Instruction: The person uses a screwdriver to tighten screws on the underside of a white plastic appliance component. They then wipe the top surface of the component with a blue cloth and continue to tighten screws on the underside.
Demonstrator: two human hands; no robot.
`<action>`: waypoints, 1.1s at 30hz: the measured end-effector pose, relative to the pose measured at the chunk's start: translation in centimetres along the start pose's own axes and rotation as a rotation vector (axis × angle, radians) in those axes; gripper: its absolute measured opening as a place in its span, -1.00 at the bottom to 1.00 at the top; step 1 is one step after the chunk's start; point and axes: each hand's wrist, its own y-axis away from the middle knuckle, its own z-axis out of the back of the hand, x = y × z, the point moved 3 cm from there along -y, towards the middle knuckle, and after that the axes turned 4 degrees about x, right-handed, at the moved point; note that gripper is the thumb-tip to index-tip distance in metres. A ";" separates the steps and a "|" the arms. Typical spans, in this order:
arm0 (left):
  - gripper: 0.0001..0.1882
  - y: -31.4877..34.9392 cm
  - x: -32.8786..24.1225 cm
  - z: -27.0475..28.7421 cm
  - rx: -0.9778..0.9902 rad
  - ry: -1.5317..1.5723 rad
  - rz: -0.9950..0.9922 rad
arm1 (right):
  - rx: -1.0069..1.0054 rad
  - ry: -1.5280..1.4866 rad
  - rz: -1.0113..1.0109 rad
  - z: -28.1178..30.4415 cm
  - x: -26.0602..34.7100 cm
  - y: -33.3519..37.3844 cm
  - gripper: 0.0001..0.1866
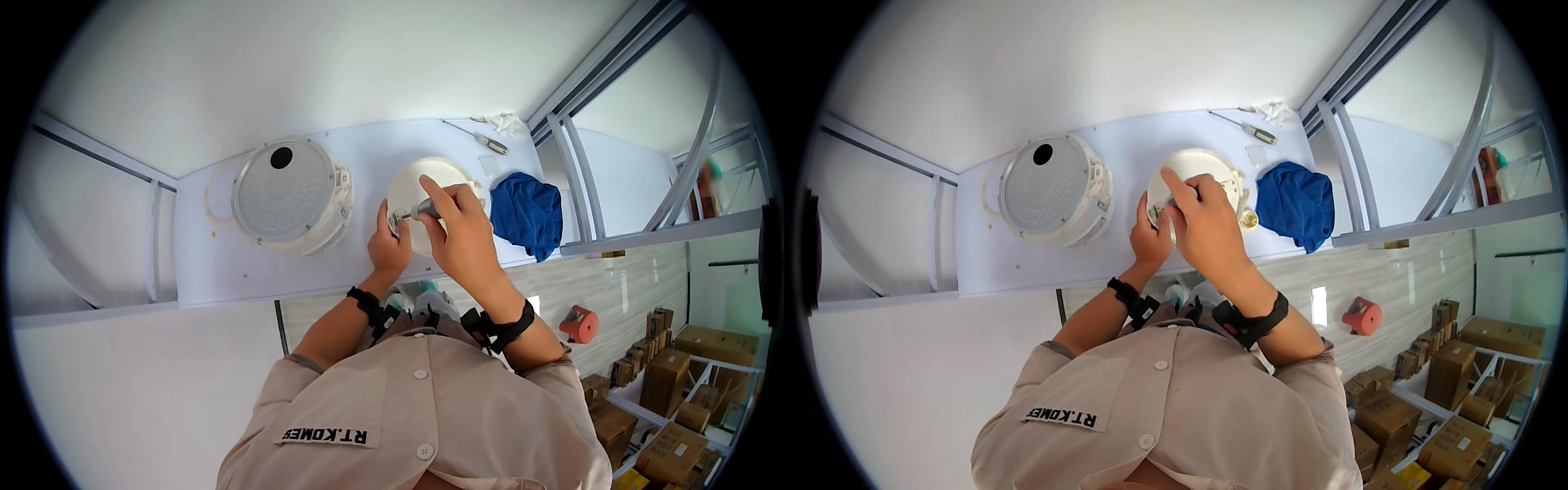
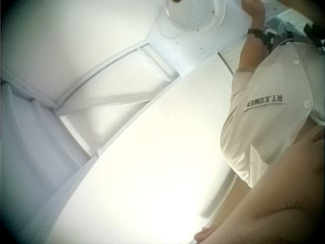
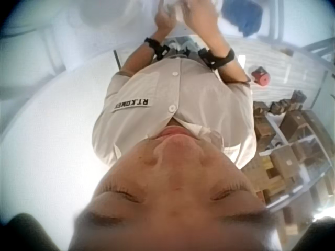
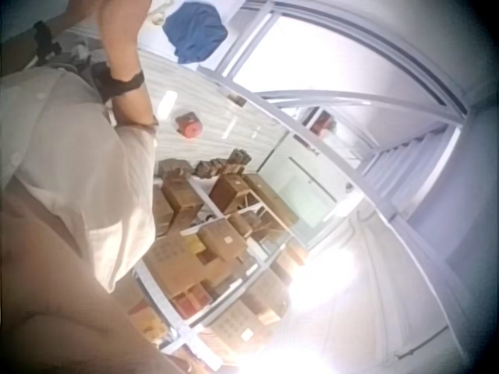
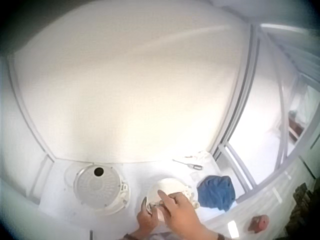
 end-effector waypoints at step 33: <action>-0.29 0.2 -0.2 0.2 0.039 0.020 0.059 | -0.104 0.034 -0.028 1.0 0.4 1.2 -0.55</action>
